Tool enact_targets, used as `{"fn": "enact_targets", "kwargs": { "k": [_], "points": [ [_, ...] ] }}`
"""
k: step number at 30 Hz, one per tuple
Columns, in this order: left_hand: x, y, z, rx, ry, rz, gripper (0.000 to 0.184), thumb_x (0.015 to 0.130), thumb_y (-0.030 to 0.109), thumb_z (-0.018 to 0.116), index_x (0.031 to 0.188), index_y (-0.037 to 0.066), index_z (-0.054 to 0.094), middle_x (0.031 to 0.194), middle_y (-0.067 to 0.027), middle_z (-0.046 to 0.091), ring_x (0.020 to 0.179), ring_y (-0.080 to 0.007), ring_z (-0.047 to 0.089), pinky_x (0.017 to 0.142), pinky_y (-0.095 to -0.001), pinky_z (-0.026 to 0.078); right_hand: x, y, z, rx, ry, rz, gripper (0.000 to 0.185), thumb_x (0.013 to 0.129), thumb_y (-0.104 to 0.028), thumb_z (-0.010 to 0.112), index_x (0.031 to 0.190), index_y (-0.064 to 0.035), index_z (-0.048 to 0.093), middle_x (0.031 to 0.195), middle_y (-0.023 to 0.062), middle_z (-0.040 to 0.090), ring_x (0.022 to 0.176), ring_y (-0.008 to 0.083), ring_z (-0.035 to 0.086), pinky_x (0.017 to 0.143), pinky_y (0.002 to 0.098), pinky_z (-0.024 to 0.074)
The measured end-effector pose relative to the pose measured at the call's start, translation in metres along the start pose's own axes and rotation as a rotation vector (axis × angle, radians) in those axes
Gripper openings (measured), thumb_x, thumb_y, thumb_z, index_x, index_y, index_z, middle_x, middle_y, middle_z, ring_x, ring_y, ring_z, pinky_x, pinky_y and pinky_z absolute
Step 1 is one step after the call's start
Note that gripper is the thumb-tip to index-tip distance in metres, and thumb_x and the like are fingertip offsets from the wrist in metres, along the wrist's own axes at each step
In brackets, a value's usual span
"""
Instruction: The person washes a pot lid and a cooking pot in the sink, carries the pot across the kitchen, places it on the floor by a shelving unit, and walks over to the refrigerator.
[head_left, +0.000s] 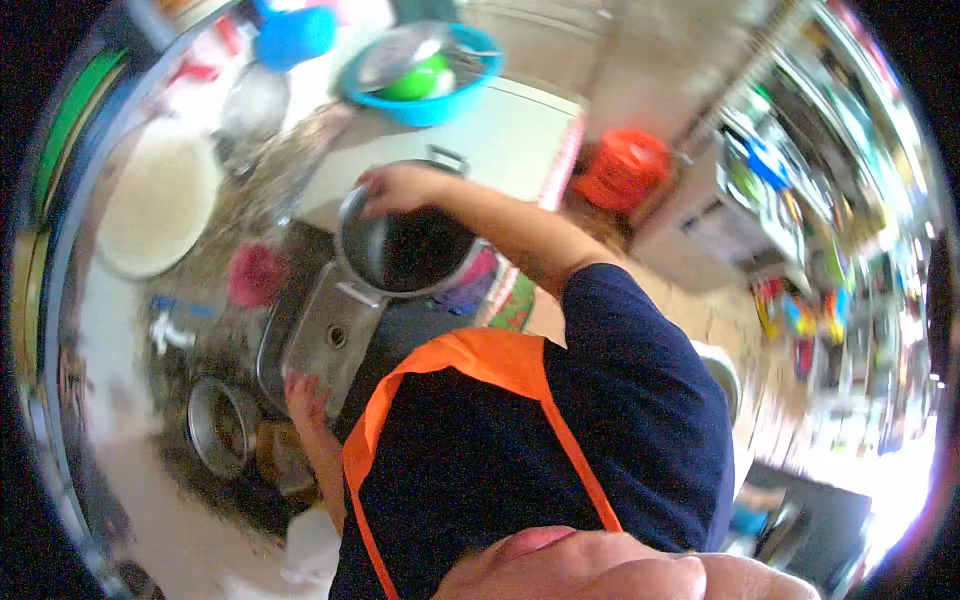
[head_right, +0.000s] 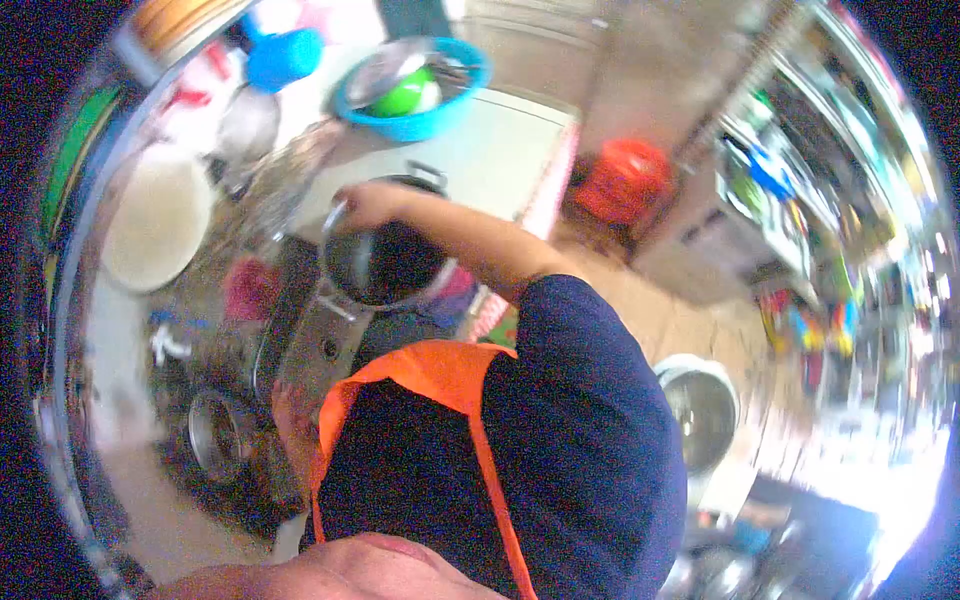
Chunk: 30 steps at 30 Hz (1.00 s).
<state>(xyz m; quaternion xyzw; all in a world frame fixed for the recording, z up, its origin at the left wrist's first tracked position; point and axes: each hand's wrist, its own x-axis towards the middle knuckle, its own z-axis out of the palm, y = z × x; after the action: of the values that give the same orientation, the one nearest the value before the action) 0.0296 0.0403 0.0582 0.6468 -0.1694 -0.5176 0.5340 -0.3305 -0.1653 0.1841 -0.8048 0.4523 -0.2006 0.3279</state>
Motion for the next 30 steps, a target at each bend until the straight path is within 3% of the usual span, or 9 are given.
{"fn": "enact_targets", "kwargs": {
  "k": [4,8,12,14,16,20,22,25,30],
  "points": [
    [-0.038,0.011,-0.036,-0.107,0.126,0.044,0.049,0.075,0.016,0.058,0.121,0.012,0.04,0.109,-0.0062,0.048,0.093,-0.0217,0.05,0.07,-0.0386,0.041,0.083,0.044,-0.08,0.967,0.21,0.144,0.033,0.082,-0.032,0.049,0.103,-0.0062,0.051,0.093,0.0108,0.059,0.074,0.0208,0.059,0.062,0.0357,0.049],
    [-0.084,-0.003,-0.083,-0.109,0.372,0.016,0.038,0.076,0.016,0.058,0.111,0.012,0.046,0.098,-0.0039,0.053,0.088,-0.0195,0.052,0.065,-0.0347,0.041,0.158,0.131,-0.133,0.988,0.917,0.207,0.031,0.075,-0.032,0.059,0.088,-0.0056,0.052,0.078,0.0086,0.055,0.061,0.0234,0.057,0.055,0.0353,0.0464],
    [-0.143,-0.009,-0.054,-0.19,0.595,-0.046,0.025,0.075,0.016,0.059,0.099,0.012,0.053,0.085,-0.0002,0.056,0.077,-0.0171,0.055,0.058,-0.0306,0.041,0.203,0.217,-0.166,1.391,1.239,0.432,0.032,0.069,-0.017,0.067,0.095,-0.001,0.058,0.095,0.0153,0.056,0.079,0.0299,0.056,0.057,0.0393,0.0483],
    [-0.167,-0.022,-0.049,-0.239,0.669,-0.016,0.024,0.074,0.015,0.06,0.096,0.011,0.053,0.082,0.0015,0.056,0.072,-0.0162,0.055,0.057,-0.0286,0.041,0.192,0.2,-0.179,1.122,1.065,0.727,0.027,0.066,-0.013,0.068,0.088,0.0004,0.058,0.084,0.0135,0.058,0.068,0.0269,0.057,0.048,0.0371,0.0427],
    [-0.176,-0.026,-0.049,-0.211,0.673,-0.008,0.024,0.074,0.015,0.06,0.097,0.011,0.053,0.084,0.0008,0.056,0.073,-0.0162,0.055,0.057,-0.0282,0.041,0.228,0.283,-0.174,1.337,1.057,0.454,0.015,0.071,-0.016,0.068,0.079,-0.0071,0.058,0.075,0.0086,0.06,0.06,0.0215,0.057,0.044,0.0346,0.0397],
    [-0.174,-0.033,-0.066,-0.154,0.644,-0.017,0.029,0.075,0.015,0.058,0.102,0.01,0.051,0.091,-0.0013,0.057,0.08,-0.0171,0.055,0.06,-0.028,0.042,0.22,0.222,-0.177,1.361,1.043,0.683,0.018,0.078,-0.018,0.061,0.092,-0.0083,0.058,0.085,0.0072,0.061,0.074,0.0212,0.06,0.063,0.0363,0.0485],
    [-0.16,-0.045,-0.084,0.031,0.564,0.063,0.033,0.075,0.017,0.058,0.106,0.008,0.05,0.097,-0.003,0.057,0.084,-0.018,0.055,0.063,-0.0286,0.043,0.221,0.22,-0.166,1.598,0.871,-0.051,0.026,0.081,-0.021,0.057,0.103,-0.007,0.054,0.097,0.0072,0.059,0.087,0.0233,0.057,0.077,0.0394,0.0465],
    [-0.125,-0.016,-0.064,-0.054,0.533,-0.033,0.035,0.076,0.02,0.057,0.107,0.006,0.049,0.102,-0.0052,0.056,0.086,-0.019,0.056,0.065,-0.0292,0.043,0.228,0.205,-0.164,1.585,0.901,-0.161,0.032,0.086,-0.028,0.047,0.11,-0.0065,0.05,0.112,0.0086,0.052,0.103,0.0273,0.049,0.09,0.047,0.0366],
    [-0.086,0.017,-0.003,0.094,0.355,0.02,0.031,0.077,0.016,0.057,0.106,0.007,0.051,0.101,-0.0044,0.056,0.087,-0.0169,0.055,0.066,-0.0267,0.042,0.153,0.155,-0.181,1.647,0.925,-0.201,0.038,0.087,-0.032,0.042,0.113,-0.005,0.046,0.115,0.009,0.05,0.105,0.0286,0.048,0.089,0.0477,0.0372]
  ]
}}
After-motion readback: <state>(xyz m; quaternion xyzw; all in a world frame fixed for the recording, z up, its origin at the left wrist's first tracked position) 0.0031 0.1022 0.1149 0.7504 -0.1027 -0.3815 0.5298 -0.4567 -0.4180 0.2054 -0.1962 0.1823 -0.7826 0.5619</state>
